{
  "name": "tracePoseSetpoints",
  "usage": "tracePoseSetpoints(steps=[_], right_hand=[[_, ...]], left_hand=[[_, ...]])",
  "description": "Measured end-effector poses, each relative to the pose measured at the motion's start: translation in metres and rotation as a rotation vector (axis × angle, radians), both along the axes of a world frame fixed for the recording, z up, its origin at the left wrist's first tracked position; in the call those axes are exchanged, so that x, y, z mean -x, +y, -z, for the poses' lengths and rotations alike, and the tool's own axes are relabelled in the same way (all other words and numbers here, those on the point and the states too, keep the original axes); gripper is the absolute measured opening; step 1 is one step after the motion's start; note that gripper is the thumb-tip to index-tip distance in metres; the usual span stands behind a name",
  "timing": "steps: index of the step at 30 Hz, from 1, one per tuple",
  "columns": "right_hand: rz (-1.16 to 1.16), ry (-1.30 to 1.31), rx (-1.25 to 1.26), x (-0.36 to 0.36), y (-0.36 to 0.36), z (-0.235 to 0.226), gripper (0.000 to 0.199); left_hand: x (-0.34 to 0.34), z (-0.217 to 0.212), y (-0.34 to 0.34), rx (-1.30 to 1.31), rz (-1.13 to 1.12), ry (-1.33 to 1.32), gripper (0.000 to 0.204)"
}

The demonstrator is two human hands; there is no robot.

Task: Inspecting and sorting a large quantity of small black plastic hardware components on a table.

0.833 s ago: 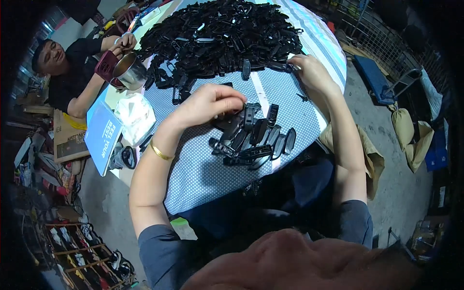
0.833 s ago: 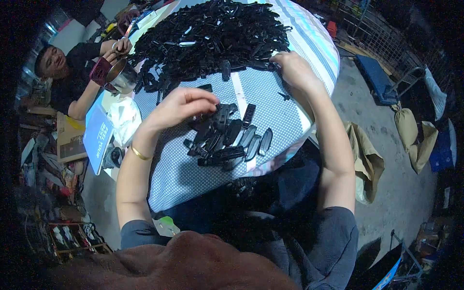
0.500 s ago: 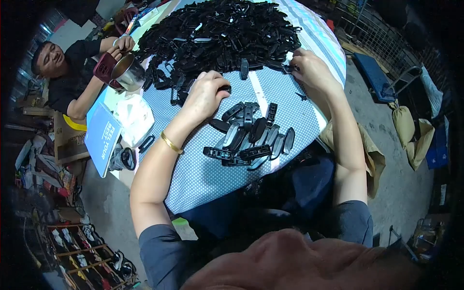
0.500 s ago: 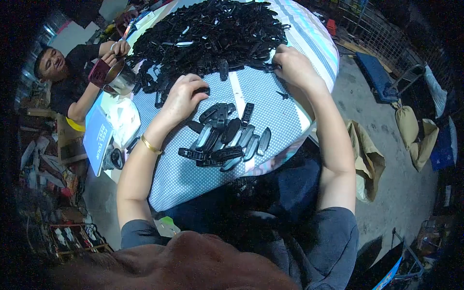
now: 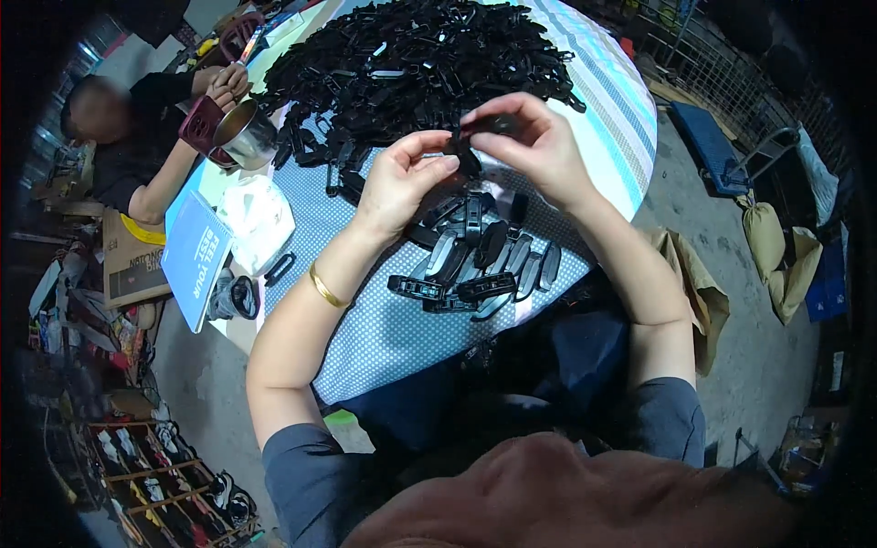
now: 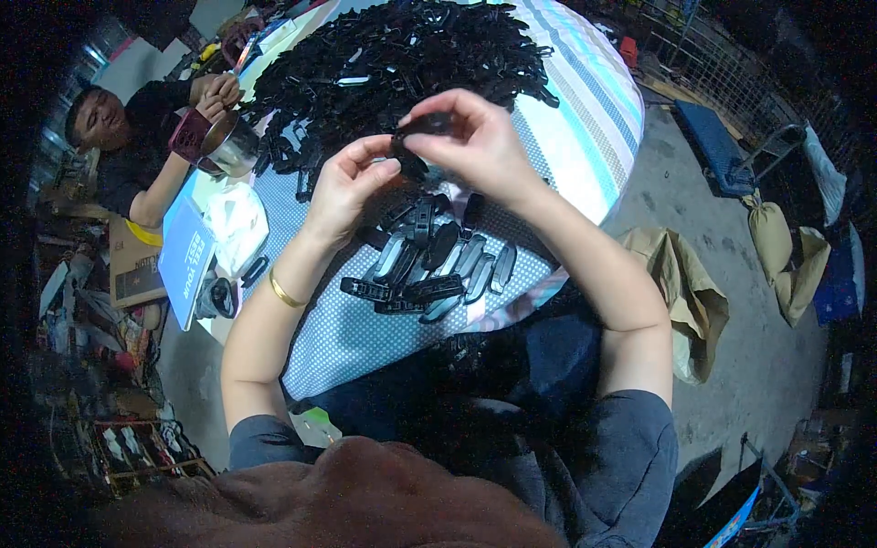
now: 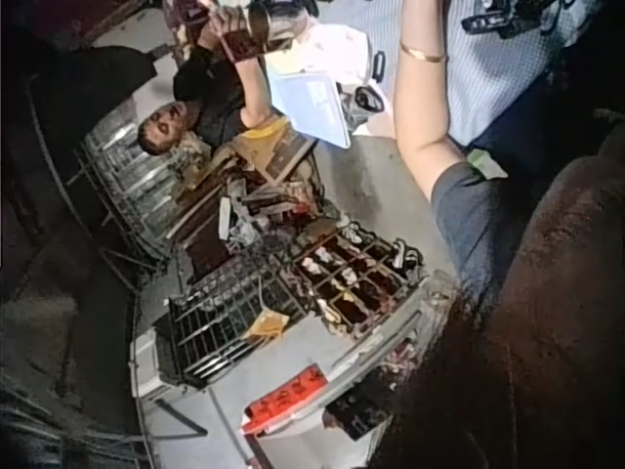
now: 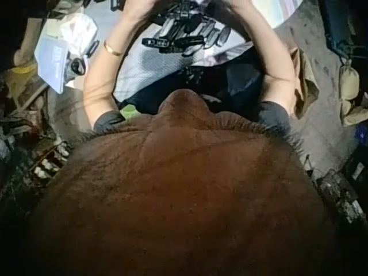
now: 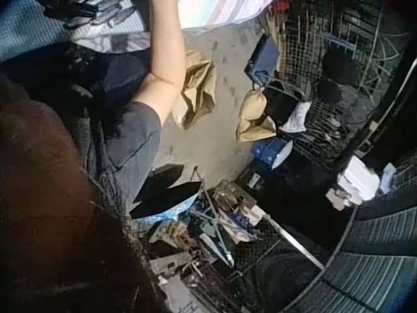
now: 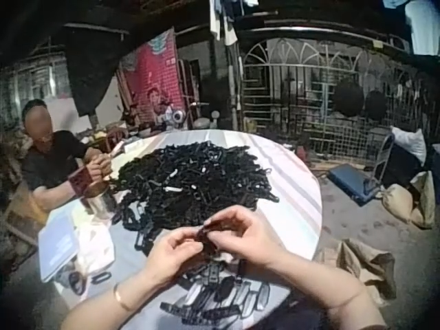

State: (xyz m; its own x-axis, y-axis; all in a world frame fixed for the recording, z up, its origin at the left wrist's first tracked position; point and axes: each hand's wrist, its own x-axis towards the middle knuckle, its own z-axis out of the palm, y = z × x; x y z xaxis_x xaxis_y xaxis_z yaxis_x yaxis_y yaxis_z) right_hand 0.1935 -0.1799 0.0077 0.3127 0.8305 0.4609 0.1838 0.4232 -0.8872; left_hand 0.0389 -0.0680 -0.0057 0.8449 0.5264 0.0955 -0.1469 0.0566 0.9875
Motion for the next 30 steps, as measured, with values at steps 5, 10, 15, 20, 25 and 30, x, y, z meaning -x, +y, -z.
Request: tracePoseSetpoints(steps=[5,10,15,20,25,30], right_hand=[[0.157,-0.172,0.103,0.011,0.000,0.008,0.026],[0.208,-0.326,0.122,0.014,-0.006,0.004,0.023],[0.243,-0.461,0.134,0.013,-0.004,0.009,0.025],[0.333,-0.697,-0.111,0.017,0.001,0.015,0.025],[0.280,-0.470,0.168,0.020,0.002,0.005,0.029],[0.080,-0.483,0.202,0.017,0.001,0.011,0.030]], left_hand=[[0.004,0.001,0.000,-0.085,-0.103,-0.072,0.031],[0.001,0.000,0.001,-0.226,-0.159,-0.057,0.028],[0.003,-0.002,-0.004,-0.134,-0.158,-0.053,0.030],[0.001,-0.003,-0.008,-0.114,-0.130,-0.099,0.033],[0.003,-0.007,-0.004,-0.012,-0.048,-0.165,0.030],[0.006,-0.007,-0.002,-0.058,0.000,-0.171,0.024]])
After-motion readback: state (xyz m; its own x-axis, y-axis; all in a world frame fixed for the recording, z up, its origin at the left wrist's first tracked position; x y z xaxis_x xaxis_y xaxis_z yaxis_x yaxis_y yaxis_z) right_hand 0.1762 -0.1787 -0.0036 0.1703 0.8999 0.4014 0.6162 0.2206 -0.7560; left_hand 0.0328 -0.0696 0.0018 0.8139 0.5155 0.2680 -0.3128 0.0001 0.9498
